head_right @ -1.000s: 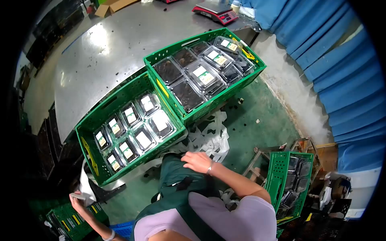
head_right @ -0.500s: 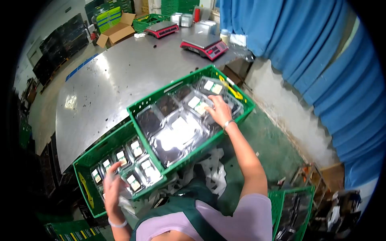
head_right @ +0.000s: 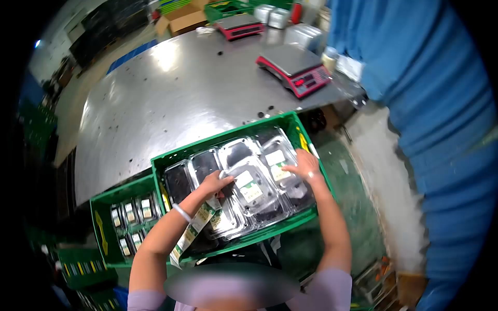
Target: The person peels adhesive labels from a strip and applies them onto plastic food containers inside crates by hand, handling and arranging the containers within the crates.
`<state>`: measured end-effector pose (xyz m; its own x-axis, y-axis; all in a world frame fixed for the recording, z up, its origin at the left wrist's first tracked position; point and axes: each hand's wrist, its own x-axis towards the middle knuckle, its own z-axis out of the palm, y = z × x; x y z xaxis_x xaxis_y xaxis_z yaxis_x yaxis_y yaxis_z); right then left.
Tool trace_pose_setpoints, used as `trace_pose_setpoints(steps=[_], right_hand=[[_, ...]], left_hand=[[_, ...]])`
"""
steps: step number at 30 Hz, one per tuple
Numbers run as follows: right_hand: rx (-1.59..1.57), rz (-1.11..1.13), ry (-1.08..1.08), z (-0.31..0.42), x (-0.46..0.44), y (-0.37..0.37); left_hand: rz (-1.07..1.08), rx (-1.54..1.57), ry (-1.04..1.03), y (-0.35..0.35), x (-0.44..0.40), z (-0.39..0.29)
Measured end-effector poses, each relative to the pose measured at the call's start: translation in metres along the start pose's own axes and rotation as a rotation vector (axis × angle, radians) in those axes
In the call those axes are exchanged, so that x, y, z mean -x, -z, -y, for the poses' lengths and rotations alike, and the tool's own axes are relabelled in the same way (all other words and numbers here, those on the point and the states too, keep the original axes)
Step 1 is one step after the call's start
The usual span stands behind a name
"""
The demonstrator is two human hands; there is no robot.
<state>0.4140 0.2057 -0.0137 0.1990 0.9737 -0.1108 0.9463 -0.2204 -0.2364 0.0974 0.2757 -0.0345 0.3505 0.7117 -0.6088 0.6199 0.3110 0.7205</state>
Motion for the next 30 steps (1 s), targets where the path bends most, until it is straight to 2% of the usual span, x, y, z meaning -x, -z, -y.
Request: trace_pose_setpoints(steps=[1, 2, 4, 5, 6, 7, 9, 11, 13, 16, 17, 19, 21, 23, 25, 27, 29, 30], right_hand=[[-0.088, -0.085, 0.073, -0.006, 0.007, -0.007], [-0.45, -0.175, 0.01, 0.001, 0.02, -0.001], [-0.739, -0.099, -0.029, -0.03, 0.019, -0.034], [-0.902, -0.062, -0.097, -0.025, 0.025, -0.034], [-0.906, -0.077, -0.117, -0.04, 0.022, -0.047], [-0.993, -0.048, -0.167, -0.026, 0.031, -0.029], [-1.083, 0.006, -0.224, -0.037, 0.035, -0.03], [-1.254, -0.082, -0.294, -0.049, 0.036, -0.039], [-1.2, -0.101, -0.195, -0.03, 0.037, -0.019], [-1.336, -0.099, -0.105, 0.009, 0.024, -0.012], [-1.277, -0.073, -0.073, 0.042, 0.022, -0.002], [-1.352, -0.021, 0.035, 0.122, 0.018, 0.004], [-1.314, 0.076, 0.069, 0.199, 0.017, -0.002], [-1.331, 0.214, 0.205, 0.291, 0.036, -0.004], [-1.347, 0.363, 0.252, 0.347, 0.042, -0.047], [-1.315, 0.559, 0.207, 0.406, 0.059, -0.073], [-1.269, 0.661, 0.131, 0.454, 0.076, -0.095], [-1.237, 0.667, 0.131, 0.468, 0.076, -0.117]], left_hand=[[-0.08, 0.011, 0.034, -0.003, -0.004, 0.001], [-0.088, 0.0, 0.055, -0.005, -0.002, -0.003], [-0.078, -0.021, 0.065, -0.008, -0.003, -0.001], [-0.207, -0.345, -0.049, -0.018, -0.018, 0.01], [-0.151, -0.304, -0.063, -0.019, -0.014, 0.008], [-0.196, -0.266, -0.119, -0.023, -0.009, 0.01], [-0.084, -0.218, -0.075, -0.004, 0.029, -0.011], [-0.18, -0.164, -0.165, 0.002, 0.058, -0.006], [-0.37, -0.129, -0.39, 0.02, 0.097, 0.007], [-0.692, 0.005, -0.523, 0.065, 0.184, 0.019], [-0.777, 0.044, -0.539, 0.084, 0.21, 0.03], [-0.961, 0.117, -0.56, 0.127, 0.258, 0.059], [-1.043, 0.162, -0.385, 0.173, 0.315, 0.077], [-1.175, 0.107, -0.388, 0.215, 0.347, 0.113], [-1.234, -0.148, -0.255, 0.254, 0.365, 0.162], [-1.19, -0.297, -0.167, 0.286, 0.37, 0.21], [-1.046, -0.421, -0.035, 0.312, 0.363, 0.251], [-0.975, -0.448, -0.033, 0.324, 0.354, 0.272]])
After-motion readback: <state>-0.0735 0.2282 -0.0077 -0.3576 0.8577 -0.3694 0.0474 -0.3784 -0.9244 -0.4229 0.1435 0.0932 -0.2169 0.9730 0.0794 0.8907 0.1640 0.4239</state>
